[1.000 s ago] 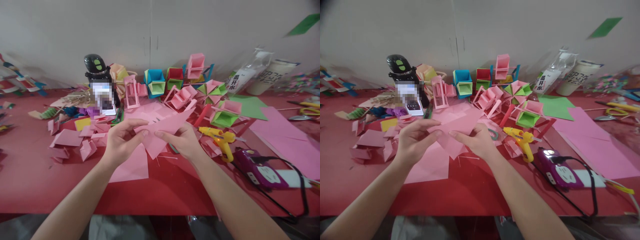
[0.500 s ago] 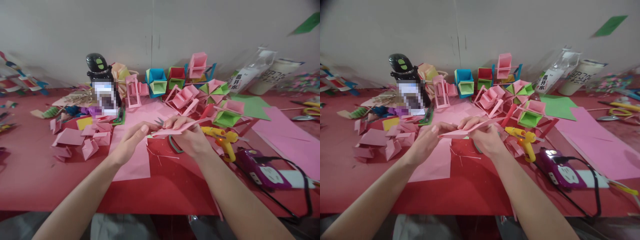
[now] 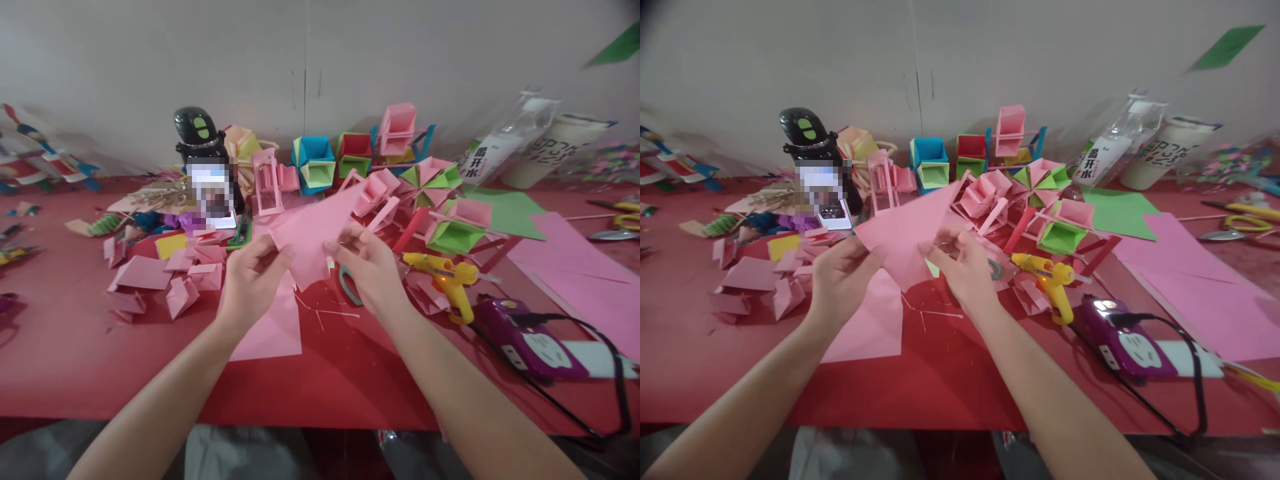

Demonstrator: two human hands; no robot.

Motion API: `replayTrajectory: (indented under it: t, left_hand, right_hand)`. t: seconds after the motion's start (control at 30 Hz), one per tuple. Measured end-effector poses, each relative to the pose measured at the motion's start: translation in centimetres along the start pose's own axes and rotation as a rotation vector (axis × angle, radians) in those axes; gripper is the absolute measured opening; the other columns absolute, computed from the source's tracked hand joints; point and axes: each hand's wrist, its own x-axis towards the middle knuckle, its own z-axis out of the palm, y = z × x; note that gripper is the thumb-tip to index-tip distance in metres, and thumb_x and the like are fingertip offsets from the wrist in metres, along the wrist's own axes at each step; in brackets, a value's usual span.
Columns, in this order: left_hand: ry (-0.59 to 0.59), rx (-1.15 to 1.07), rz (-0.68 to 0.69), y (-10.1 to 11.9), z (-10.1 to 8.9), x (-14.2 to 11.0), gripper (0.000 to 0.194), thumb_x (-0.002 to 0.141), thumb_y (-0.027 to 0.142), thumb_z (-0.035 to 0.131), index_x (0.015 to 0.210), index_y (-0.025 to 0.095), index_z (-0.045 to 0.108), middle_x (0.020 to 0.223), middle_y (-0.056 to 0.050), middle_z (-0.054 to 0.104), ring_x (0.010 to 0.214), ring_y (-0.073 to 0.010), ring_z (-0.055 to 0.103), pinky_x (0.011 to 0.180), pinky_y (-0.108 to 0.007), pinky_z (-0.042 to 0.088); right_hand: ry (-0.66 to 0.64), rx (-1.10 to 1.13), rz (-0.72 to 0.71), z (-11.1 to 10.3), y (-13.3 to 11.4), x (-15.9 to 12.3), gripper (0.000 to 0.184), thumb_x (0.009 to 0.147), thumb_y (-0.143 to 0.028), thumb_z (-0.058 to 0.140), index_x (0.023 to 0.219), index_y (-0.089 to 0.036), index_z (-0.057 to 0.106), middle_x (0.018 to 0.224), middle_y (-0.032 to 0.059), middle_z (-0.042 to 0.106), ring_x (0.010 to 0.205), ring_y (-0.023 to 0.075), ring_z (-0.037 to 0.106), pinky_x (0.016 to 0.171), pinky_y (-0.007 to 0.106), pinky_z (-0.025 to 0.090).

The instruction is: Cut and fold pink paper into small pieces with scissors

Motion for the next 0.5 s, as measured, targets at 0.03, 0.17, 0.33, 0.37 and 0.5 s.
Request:
replayTrajectory:
  t: [0.03,0.17,0.33,0.37,0.5]
  left_hand:
    - [0.066,0.023,0.004,0.0,-0.1,0.1,0.011,0.092,0.029,0.068,0.092,0.02,0.074,0.082,-0.001,0.071,0.076,-0.0158,0.065,0.071,-0.027,0.056]
    - [0.218,0.163,0.105,0.0,-0.6,0.2,0.013,0.093,0.029,0.067,0.084,0.02,0.072,0.076,0.0,0.066,0.071,-0.0151,0.063,0.068,-0.026,0.055]
    - [0.045,0.307,0.33,-0.7,-0.1,-0.3,0.017,0.094,0.023,0.062,0.105,0.024,0.075,0.109,-0.007,0.073,0.102,-0.0231,0.067,0.092,-0.038,0.056]
    - [-0.012,0.311,0.371,-0.9,0.0,-0.3,0.023,0.093,0.021,0.062,0.113,0.025,0.073,0.116,-0.007,0.072,0.106,-0.0238,0.066,0.095,-0.039,0.055]
    - [-0.236,0.317,0.468,-1.4,0.5,-0.4,0.042,0.09,0.018,0.064,0.131,0.027,0.064,0.135,-0.012,0.062,0.115,-0.0255,0.063,0.098,-0.044,0.054]
  right_hand:
    - [0.061,-0.013,-0.032,0.0,0.0,0.1,0.034,0.068,-0.036,0.088,0.086,-0.023,0.063,0.086,0.0,0.064,0.08,0.0153,0.062,0.078,0.033,0.053]
    - [-0.013,-0.115,-0.142,-0.1,-0.9,-0.5,0.022,0.077,-0.037,0.082,0.086,-0.024,0.066,0.092,0.0027,0.067,0.087,0.0171,0.065,0.082,0.033,0.056]
    - [-0.363,-0.014,-0.11,1.0,-1.1,-2.0,0.054,0.075,-0.034,0.085,0.124,-0.031,0.064,0.138,0.006,0.063,0.125,0.025,0.061,0.103,0.042,0.054]
    - [-0.381,0.006,-0.11,1.3,-1.0,-2.2,0.057,0.075,-0.034,0.085,0.127,-0.031,0.062,0.137,0.006,0.063,0.126,0.0252,0.061,0.104,0.043,0.054]
    - [-0.27,-0.018,-0.111,1.7,-0.9,-2.1,0.043,0.08,-0.037,0.08,0.119,-0.027,0.066,0.122,0.006,0.069,0.111,0.0231,0.066,0.094,0.037,0.057]
